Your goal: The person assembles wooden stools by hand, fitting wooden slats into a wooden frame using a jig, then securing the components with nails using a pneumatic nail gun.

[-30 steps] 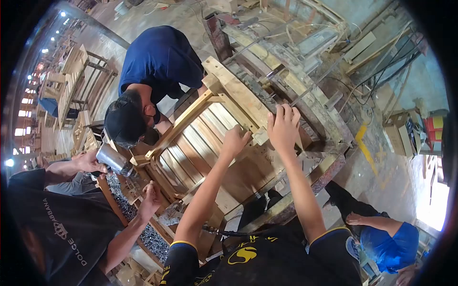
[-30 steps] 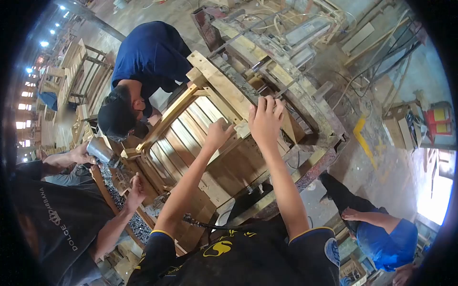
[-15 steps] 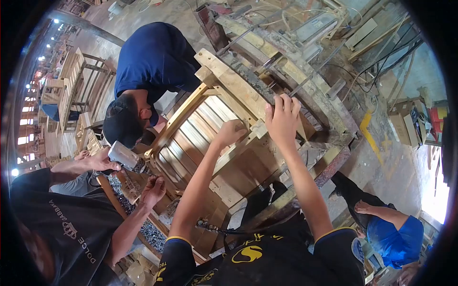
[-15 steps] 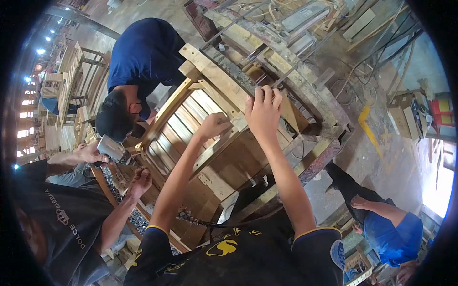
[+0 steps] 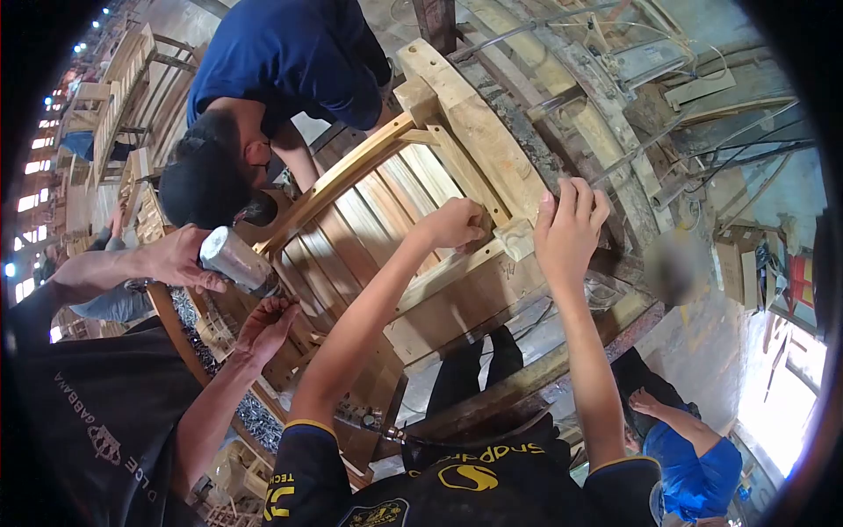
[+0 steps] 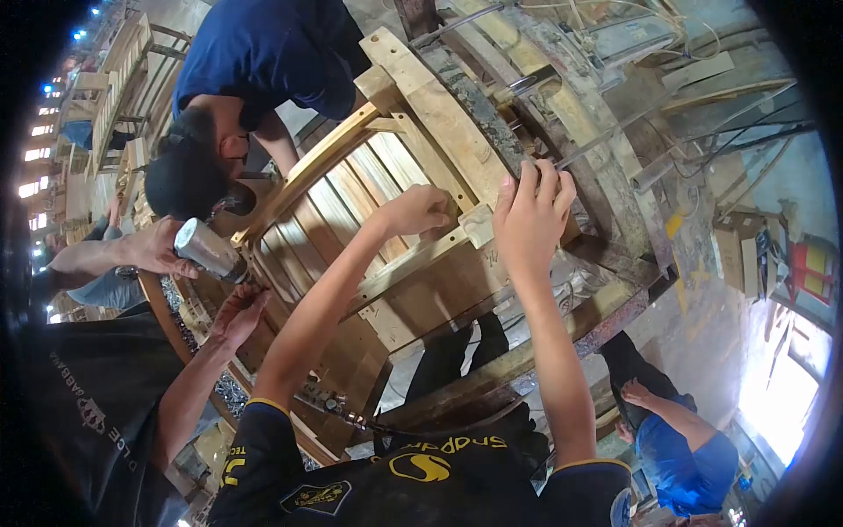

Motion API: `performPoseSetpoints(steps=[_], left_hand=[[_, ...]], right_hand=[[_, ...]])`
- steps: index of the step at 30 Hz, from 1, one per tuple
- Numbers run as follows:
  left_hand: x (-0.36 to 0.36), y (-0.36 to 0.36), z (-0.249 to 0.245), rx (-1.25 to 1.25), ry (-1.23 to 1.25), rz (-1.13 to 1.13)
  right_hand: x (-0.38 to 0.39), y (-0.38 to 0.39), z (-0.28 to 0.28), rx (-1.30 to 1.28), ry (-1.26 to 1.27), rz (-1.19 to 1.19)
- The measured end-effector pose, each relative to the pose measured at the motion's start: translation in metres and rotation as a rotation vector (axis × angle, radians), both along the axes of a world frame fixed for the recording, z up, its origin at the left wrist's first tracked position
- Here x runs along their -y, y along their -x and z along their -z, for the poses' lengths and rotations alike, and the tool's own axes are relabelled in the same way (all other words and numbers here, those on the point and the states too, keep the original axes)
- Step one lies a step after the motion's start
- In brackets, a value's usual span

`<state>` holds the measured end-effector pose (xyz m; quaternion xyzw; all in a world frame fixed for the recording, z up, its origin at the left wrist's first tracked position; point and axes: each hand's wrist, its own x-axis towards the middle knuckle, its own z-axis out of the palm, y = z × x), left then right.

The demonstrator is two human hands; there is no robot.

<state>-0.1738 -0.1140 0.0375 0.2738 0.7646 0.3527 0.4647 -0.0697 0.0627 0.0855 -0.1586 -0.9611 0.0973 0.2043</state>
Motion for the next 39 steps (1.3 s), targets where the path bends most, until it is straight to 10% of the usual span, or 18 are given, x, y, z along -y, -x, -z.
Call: performPoseSetpoints(steps=[8,12,15,17,21,24,28,34,39], left_hand=[[0.002,0.006,0.012,0.118,-0.082,0.04],[0.008,0.006,0.043,-0.19,-0.142,0.153],[-0.002,-0.001,0.02,-0.229,-0.038,0.132],[-0.006,-0.004,0.029,-0.075,-0.031,-0.035],[-0.015,-0.024,0.038,-0.616,0.117,-0.04],[0.024,0.013,0.058,-1.057,0.098,0.455],[0.073,-0.043,-0.089,-0.797,0.017,-0.068],[0.167,-0.192,-0.191,-0.386,-0.564,-0.809],[0.209,-0.344,-0.178,-0.468,-0.415,-1.19]], right_hand=[[0.003,0.004,-0.008,0.077,-0.045,0.013],[-0.003,0.014,-0.032,0.559,-0.079,0.032],[0.001,-0.002,0.0,-0.052,-0.071,0.111],[0.004,-0.003,0.01,0.054,0.007,0.136],[0.002,-0.016,-0.004,0.047,0.258,0.097],[0.042,-0.049,0.006,-0.14,0.251,0.194],[0.099,-0.137,-0.054,0.262,0.996,-0.164],[0.185,-0.165,-0.031,0.396,0.972,-1.038],[0.221,-0.15,-0.041,0.484,0.912,-0.815]])
